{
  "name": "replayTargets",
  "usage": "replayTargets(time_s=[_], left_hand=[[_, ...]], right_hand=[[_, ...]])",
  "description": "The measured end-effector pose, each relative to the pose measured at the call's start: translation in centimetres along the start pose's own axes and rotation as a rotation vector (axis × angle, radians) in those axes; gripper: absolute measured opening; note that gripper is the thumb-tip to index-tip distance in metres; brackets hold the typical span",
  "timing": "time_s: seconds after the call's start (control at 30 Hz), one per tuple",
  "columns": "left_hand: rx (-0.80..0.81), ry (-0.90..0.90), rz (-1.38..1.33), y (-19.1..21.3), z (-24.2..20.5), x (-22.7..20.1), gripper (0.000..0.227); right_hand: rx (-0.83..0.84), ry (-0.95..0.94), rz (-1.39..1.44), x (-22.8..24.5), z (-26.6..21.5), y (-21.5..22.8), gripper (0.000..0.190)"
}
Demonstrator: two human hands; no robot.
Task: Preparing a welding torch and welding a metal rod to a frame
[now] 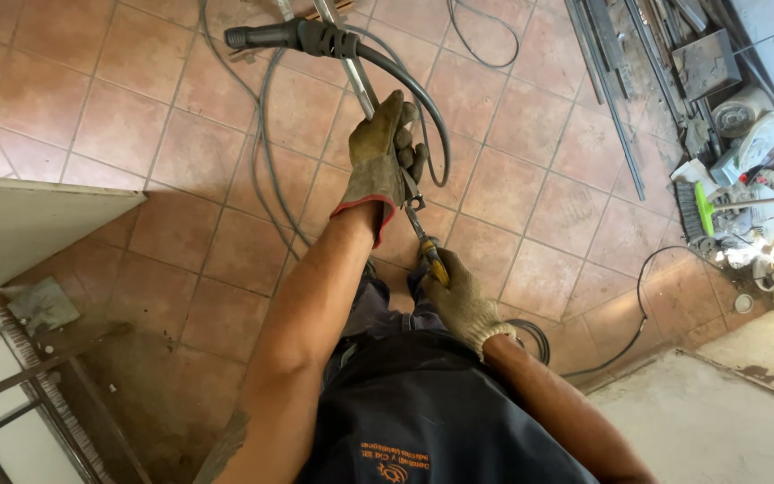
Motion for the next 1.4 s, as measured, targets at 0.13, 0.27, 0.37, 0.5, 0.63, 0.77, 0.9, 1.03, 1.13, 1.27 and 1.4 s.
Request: replayTargets(time_s=[0.13,0.27,0.37,0.5,0.63,0.77,0.9,1.03,1.13,1.27,1.4], left_hand=[[-0.030,0.008,0.026,-0.1,-0.2,-0.1,0.027],[-0.037,-0.002,0.031,-0.2,-0.7,-0.3,0.023],[-0.034,-0.007,-0.006,-0.5,-1.7,-0.4,0.022],[-0.018,-0.019,-0.003,-0.6,-1.6,-0.5,0.023],[-0.004,-0.029,-0.046,-0.7,-2.3,-0.7,0.020],[0.029,-0.044,-0.086,-0.6,-2.0,-0.6,0.020],[0.042,-0.057,-0.075,-0.3,-1.4,-0.3,0.023],[0.084,-0.067,-0.091,0.1,-0.6,-0.2,0.024],[0.129,-0.051,-0.120,0.0,-1.2,-0.3,0.023],[0.278,-0.092,-0.137,1.1,-1.4,-0.2,0.030],[0.805,0.359,-0.500,5.2,-2.9,1.9,0.040]], right_hand=[[-0.015,0.023,0.056,0.2,-0.1,0.2,0.055],[0.002,0.038,0.140,0.2,0.0,-0.1,0.053],[0.016,0.034,0.144,0.9,-0.6,0.7,0.052],[0.031,0.035,0.147,0.8,-0.3,0.9,0.052],[0.045,0.023,0.162,1.2,-0.6,1.1,0.053],[0.047,0.021,0.172,1.1,-0.5,1.0,0.054],[0.069,0.025,0.143,0.7,-0.1,0.9,0.057],[0.095,-0.003,0.128,0.0,0.4,0.4,0.061],[0.085,-0.001,0.097,2.2,-1.4,1.2,0.067],[0.119,0.092,0.003,1.7,-1.1,1.2,0.079],[0.175,0.098,-0.070,3.0,-3.0,3.8,0.081]])
Point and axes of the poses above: each hand's wrist, its own z-axis towards the middle knuckle, its own y-axis out of the back of the hand, x = y × z, the point moved 4 cm from there along z, towards the middle knuckle, and after that the axes turned 5 degrees about -z, right-handed, at the moved point
